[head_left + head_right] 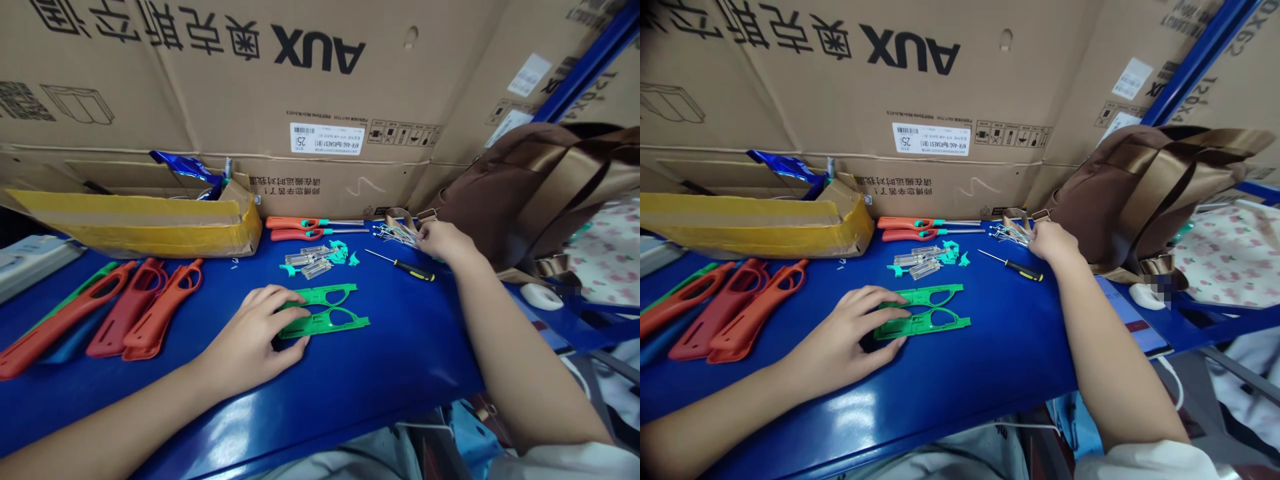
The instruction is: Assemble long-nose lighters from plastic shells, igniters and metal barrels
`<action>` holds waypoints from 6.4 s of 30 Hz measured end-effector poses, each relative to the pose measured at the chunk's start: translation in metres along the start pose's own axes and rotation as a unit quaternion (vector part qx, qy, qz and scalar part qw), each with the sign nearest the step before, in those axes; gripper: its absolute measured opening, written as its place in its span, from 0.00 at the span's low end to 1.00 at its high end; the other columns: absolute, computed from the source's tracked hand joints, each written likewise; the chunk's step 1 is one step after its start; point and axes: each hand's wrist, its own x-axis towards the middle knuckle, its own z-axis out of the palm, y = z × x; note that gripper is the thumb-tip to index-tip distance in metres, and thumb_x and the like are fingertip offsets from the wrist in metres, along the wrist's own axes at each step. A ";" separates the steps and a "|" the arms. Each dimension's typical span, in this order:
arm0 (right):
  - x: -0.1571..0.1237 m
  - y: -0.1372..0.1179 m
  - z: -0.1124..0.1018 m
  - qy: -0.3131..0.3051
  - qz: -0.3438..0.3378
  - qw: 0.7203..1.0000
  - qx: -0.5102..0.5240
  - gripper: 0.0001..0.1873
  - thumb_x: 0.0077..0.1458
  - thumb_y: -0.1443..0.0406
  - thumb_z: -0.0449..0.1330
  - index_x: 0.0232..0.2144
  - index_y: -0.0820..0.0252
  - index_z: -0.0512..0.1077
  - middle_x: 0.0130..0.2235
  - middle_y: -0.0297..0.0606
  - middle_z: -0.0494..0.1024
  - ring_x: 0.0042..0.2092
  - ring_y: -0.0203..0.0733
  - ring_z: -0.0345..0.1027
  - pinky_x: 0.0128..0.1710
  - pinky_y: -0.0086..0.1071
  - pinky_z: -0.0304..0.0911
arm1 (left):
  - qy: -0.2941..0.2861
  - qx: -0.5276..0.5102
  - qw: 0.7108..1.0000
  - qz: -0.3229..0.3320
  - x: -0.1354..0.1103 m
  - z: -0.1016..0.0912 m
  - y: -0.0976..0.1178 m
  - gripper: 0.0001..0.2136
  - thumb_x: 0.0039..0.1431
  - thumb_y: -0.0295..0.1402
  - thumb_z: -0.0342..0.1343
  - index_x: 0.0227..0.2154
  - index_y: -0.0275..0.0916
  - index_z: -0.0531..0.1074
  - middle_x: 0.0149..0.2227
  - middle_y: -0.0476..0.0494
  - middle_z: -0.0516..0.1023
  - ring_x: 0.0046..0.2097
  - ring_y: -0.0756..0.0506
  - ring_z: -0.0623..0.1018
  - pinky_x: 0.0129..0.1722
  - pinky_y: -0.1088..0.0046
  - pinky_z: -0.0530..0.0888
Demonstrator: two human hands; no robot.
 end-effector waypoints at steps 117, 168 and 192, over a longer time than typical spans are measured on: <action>-0.154 -0.098 0.026 -0.033 -0.566 0.793 0.225 0.12 0.71 0.68 0.49 0.47 0.63 0.72 0.41 0.40 0.80 0.41 0.42 0.74 0.39 0.34 0.66 | 0.139 -0.046 0.989 0.003 -0.006 -0.012 0.026 0.08 0.60 0.33 0.68 0.42 0.40 0.80 0.46 0.43 0.84 0.47 0.42 0.78 0.49 0.59 0.72; -0.123 -0.085 0.018 -0.043 -0.458 0.834 0.306 0.15 0.63 0.62 0.61 0.24 0.58 0.69 0.25 0.33 0.70 0.28 0.36 0.61 0.30 0.33 0.55 | 0.087 -0.075 0.992 -0.044 -0.013 -0.018 0.011 0.14 0.66 0.34 0.61 0.53 0.43 0.73 0.44 0.47 0.83 0.41 0.47 0.82 0.44 0.70 0.78; -0.125 -0.079 0.005 -0.155 -0.426 0.888 0.078 0.14 0.61 0.57 0.59 0.30 0.54 0.58 0.26 0.26 0.68 0.27 0.37 0.58 0.27 0.33 0.42 | 0.060 -0.085 0.994 -0.038 -0.006 -0.005 0.002 0.08 0.68 0.30 0.59 0.47 0.37 0.79 0.43 0.46 0.84 0.42 0.50 0.82 0.44 0.78 0.77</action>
